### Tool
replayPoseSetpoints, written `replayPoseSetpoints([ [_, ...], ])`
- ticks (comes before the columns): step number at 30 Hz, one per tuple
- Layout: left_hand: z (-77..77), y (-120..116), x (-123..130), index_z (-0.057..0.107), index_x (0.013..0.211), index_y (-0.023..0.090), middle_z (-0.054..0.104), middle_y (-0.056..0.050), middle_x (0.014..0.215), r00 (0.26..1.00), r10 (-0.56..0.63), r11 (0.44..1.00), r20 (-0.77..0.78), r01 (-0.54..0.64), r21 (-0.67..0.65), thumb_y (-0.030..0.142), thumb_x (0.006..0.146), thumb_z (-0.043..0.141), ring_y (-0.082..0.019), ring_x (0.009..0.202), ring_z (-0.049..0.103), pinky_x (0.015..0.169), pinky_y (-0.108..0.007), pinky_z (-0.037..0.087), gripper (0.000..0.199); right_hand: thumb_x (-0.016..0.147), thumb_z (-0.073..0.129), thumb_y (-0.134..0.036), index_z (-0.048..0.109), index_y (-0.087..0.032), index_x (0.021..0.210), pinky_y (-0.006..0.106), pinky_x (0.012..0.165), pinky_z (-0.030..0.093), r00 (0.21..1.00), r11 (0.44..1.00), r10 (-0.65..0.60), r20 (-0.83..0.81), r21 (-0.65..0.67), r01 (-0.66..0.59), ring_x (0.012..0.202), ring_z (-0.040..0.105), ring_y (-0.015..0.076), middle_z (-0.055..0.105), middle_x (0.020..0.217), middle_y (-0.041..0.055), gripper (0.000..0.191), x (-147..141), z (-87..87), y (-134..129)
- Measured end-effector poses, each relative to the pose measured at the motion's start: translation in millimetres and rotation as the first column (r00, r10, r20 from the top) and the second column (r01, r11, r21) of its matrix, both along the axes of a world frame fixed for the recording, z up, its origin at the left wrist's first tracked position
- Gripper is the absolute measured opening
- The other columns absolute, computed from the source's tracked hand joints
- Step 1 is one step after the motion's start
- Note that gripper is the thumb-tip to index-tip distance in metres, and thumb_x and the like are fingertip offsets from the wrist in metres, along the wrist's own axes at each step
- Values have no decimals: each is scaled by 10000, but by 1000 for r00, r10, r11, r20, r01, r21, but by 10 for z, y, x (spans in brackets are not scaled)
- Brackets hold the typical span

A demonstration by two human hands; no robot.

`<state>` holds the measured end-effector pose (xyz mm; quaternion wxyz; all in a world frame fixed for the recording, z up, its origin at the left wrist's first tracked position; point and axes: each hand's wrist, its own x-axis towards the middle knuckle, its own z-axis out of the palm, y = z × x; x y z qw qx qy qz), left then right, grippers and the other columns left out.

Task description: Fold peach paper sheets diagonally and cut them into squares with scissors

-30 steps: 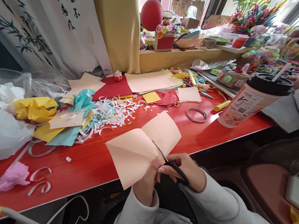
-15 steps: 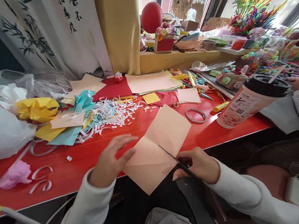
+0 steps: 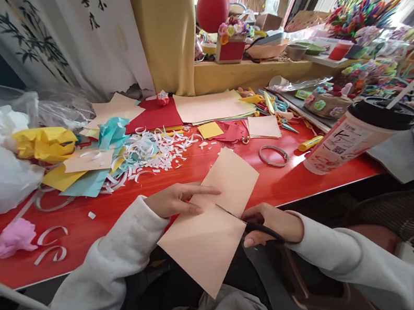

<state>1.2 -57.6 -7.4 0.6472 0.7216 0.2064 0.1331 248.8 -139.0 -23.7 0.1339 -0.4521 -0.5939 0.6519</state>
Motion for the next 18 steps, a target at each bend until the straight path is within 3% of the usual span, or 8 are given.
replayPoseSetpoints([
  [5, -57, 23, 13, 525, 1230, 224, 502, -57, 1310, 999, -50, 997, -16, 51, 60, 199, 749, 609, -243, 1203, 450, 921, -266, 396, 489, 447, 802, -462, 674, -88, 851, 182, 397, 333, 995, 993, -91, 38, -75, 93, 449, 430, 61, 541, 554, -23, 566, -60, 29, 34],
  [11, -91, 29, -10, 494, 1255, 247, 475, -43, 1336, 996, -84, 994, -38, 87, 73, 216, 771, 595, -238, 1207, 447, 908, -260, 408, 495, 420, 825, -405, 655, -94, 775, 180, 381, 334, 996, 995, -70, 53, -69, 74, 463, 442, 69, 539, 562, -23, 501, -95, 54, 42],
  [18, -110, 13, 0, 489, 1259, 240, 475, -47, 1335, 998, -67, 997, -20, 67, -39, 174, 756, 604, -249, 1213, 441, 918, -285, 418, 520, 387, 828, -408, 631, -99, 655, 181, 347, 271, 985, 985, -152, 76, -68, 157, 372, 386, 41, 501, 459, -52, 454, -132, 92, -11],
])
